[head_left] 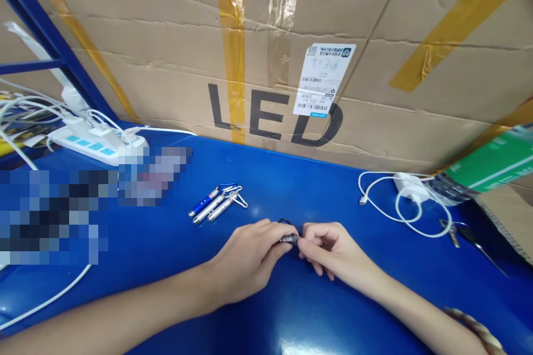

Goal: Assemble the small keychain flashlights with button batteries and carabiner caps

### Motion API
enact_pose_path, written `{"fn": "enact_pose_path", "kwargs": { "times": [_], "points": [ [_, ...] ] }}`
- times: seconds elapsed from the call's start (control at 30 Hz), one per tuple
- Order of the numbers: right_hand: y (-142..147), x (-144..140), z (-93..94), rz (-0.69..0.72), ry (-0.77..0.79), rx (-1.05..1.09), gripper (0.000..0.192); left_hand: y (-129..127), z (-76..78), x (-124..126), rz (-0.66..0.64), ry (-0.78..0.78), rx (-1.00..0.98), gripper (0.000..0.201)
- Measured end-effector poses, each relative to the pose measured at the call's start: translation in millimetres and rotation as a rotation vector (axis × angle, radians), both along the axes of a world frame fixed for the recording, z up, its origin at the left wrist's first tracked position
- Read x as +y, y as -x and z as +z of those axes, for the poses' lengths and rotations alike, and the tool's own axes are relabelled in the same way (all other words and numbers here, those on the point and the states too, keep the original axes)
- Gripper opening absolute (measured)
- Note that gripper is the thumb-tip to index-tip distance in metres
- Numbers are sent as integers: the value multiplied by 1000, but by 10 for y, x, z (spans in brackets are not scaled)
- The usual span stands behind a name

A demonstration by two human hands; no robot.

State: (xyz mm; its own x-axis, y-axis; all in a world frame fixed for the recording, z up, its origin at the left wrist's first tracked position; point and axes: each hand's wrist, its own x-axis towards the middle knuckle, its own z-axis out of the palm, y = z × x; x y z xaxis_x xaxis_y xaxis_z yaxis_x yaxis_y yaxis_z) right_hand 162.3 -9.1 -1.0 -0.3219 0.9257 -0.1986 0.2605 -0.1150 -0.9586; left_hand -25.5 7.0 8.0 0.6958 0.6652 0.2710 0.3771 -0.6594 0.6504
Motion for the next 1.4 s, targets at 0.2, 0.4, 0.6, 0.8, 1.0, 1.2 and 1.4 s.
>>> {"fn": "enact_pose_path", "kwargs": {
  "times": [0.2, 0.4, 0.6, 0.8, 1.0, 1.2, 1.4],
  "points": [
    [23, -8, 26, 2, -11, 1, 43, 15, 0, -13, 2, 3, -7, 18],
    [16, -59, -6, -67, -77, 22, 39, 21, -40, -8, 38, -21, -12, 19],
    [50, -76, -25, -38, -131, 47, 35, 1, -70, 13, 65, 0, -36, 21],
    [62, -81, 10, -131, -216, 154, 35, 1, -61, 7, 72, -15, -17, 21],
    [55, -93, 28, -145, -405, 43, 21, 0, -46, 13, 48, -54, 7, 21],
    [33, -101, 11, -108, -570, -49, 15, -11, -22, 10, 34, -51, -9, 22],
    [46, -92, 38, -163, -521, -32, 16, -9, -26, -20, 44, -65, 55, 19]
  ]
}}
